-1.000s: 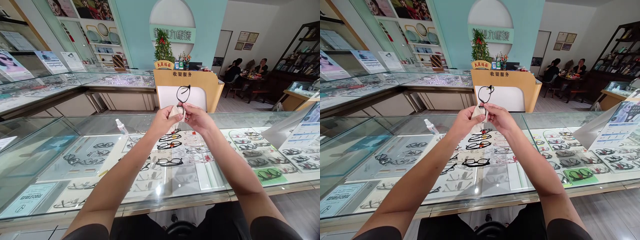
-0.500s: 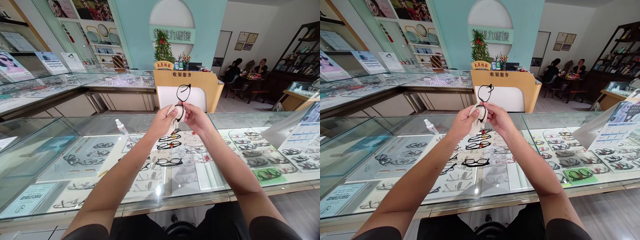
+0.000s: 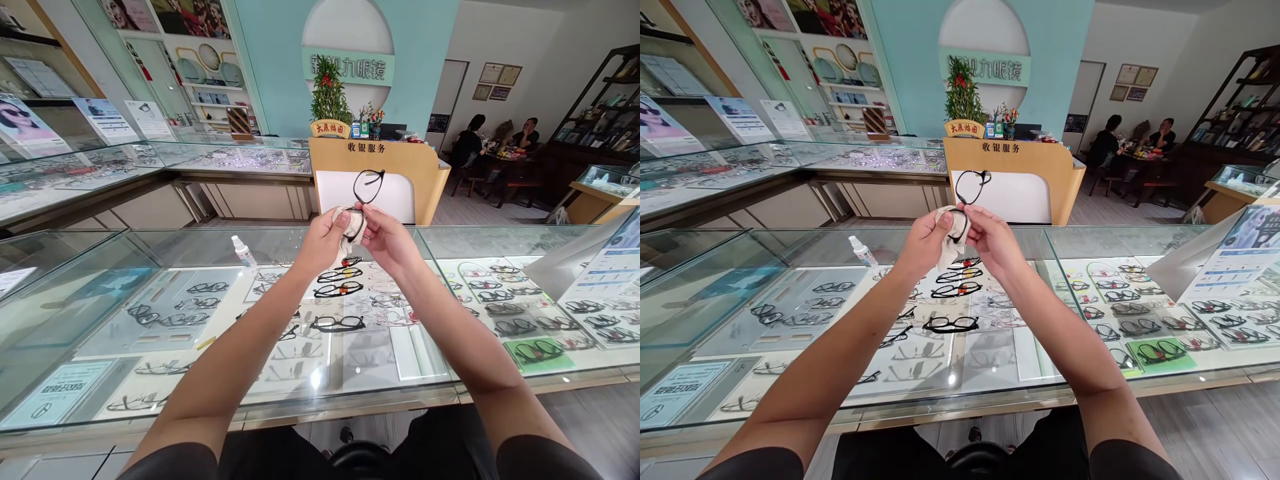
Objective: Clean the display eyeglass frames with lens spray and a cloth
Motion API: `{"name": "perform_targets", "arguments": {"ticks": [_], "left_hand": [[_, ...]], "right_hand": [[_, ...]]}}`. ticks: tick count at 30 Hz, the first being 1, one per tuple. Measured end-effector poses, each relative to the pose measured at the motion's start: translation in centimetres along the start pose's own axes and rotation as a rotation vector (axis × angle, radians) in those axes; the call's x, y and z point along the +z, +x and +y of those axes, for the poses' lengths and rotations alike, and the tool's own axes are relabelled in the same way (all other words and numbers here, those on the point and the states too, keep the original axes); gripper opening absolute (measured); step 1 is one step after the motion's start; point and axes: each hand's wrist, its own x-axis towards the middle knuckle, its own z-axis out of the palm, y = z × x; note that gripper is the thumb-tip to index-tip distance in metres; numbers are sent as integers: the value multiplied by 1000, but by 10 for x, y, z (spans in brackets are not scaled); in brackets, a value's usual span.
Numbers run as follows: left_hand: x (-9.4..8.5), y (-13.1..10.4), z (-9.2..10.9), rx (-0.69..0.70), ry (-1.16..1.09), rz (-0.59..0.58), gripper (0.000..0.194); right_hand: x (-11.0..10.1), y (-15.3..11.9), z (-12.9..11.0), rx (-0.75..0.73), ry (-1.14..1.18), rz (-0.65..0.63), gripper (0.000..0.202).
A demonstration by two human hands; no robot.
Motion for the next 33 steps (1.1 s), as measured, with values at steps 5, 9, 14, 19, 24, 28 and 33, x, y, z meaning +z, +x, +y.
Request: {"name": "perform_targets", "arguments": {"ticks": [5,9,14,19,24,28,33], "left_hand": [[1,1,-2,-30,-13,-50,59],[11,-3,-6,41,9,153,60],[3,-2,1,-3,-21,58,62],[-5,0,7,-30,-14,-115,58],[8,-4,6,29,-23,73,59],[9,-5,6,27,60,167,68],[3,-3,2,53,139,174,70]], "right_hand": [[0,0,4,14,15,21,32],[10,-5,13,11,25,-37,34],[6,-4,3,-8,25,-21,32],[2,-3,-4,-2,61,44,31],[15,-13,9,-30,44,-23,31],[17,-15,9,-42,3,2,30],[12,-14,2,-64,25,108,27]]}}
